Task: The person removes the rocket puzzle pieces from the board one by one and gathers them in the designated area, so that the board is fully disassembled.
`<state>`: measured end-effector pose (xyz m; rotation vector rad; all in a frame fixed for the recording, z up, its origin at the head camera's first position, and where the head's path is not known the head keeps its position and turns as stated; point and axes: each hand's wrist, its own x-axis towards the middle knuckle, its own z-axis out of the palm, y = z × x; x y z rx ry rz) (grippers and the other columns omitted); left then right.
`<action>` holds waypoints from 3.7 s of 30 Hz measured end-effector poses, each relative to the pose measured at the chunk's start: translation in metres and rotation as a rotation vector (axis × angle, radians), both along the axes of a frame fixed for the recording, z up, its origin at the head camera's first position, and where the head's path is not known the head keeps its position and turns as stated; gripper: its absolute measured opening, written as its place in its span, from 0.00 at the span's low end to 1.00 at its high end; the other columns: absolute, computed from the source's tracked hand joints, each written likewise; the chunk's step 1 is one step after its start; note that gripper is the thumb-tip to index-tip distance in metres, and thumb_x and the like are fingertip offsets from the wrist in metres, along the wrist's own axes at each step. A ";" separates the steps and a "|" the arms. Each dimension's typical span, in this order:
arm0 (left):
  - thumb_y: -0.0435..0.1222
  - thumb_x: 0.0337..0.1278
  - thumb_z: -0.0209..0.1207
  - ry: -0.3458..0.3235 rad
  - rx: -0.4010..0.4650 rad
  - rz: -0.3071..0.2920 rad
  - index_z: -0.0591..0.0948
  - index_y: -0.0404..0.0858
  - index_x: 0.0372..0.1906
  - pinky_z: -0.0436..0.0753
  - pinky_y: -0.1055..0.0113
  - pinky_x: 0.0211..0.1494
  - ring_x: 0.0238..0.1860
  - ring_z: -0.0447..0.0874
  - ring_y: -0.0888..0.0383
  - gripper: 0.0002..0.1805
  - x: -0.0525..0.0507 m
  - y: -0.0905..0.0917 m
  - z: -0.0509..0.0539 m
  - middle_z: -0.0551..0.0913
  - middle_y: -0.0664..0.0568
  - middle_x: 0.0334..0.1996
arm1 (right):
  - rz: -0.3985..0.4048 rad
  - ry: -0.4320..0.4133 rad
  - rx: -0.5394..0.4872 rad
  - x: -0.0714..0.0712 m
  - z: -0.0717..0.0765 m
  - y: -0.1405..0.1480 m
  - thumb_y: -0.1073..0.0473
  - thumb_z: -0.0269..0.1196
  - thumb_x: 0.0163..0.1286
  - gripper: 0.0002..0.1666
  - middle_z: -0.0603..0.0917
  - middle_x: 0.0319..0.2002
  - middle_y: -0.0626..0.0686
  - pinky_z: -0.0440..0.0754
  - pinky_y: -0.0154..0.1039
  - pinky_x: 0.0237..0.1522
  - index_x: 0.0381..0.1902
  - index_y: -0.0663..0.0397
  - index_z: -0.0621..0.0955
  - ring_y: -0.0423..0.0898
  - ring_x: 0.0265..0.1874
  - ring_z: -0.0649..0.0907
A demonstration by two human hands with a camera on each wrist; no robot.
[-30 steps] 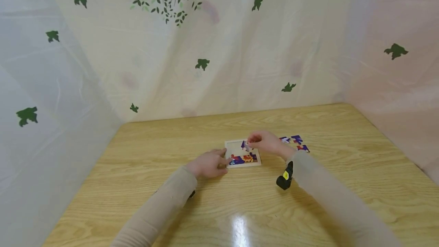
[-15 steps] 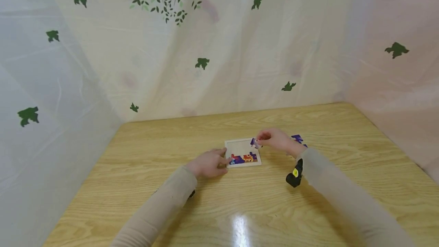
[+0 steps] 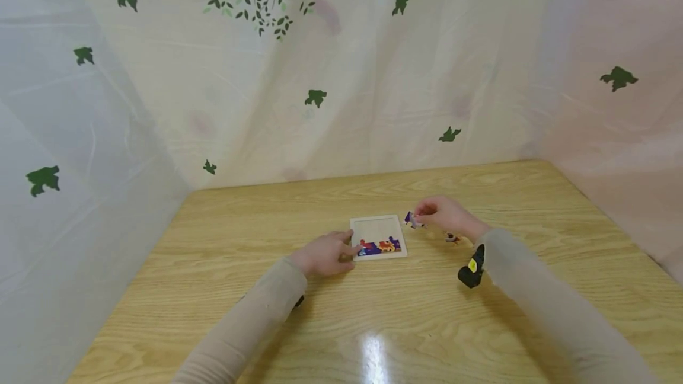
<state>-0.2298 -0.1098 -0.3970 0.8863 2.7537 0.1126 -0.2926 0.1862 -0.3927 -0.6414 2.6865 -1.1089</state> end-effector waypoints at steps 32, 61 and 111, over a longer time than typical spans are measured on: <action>0.45 0.67 0.53 -0.013 -0.012 0.047 0.70 0.48 0.66 0.60 0.54 0.72 0.72 0.57 0.44 0.25 -0.018 0.011 0.000 0.56 0.40 0.72 | 0.151 -0.015 0.134 -0.036 0.002 0.038 0.64 0.64 0.63 0.03 0.85 0.33 0.50 0.77 0.36 0.34 0.32 0.55 0.85 0.43 0.31 0.78; 0.45 0.66 0.54 -0.018 -0.011 0.059 0.71 0.47 0.66 0.59 0.53 0.72 0.72 0.57 0.44 0.25 -0.001 0.016 0.003 0.57 0.40 0.72 | 0.187 -0.001 0.165 -0.020 -0.006 0.032 0.69 0.64 0.61 0.02 0.79 0.28 0.50 0.73 0.34 0.30 0.33 0.61 0.81 0.43 0.28 0.73; 0.45 0.67 0.53 -0.032 -0.001 0.052 0.69 0.47 0.67 0.58 0.53 0.73 0.72 0.55 0.44 0.26 -0.002 0.011 0.002 0.55 0.40 0.73 | 0.152 0.058 0.222 -0.017 -0.009 0.026 0.64 0.65 0.61 0.03 0.83 0.30 0.50 0.78 0.37 0.35 0.34 0.57 0.82 0.43 0.29 0.76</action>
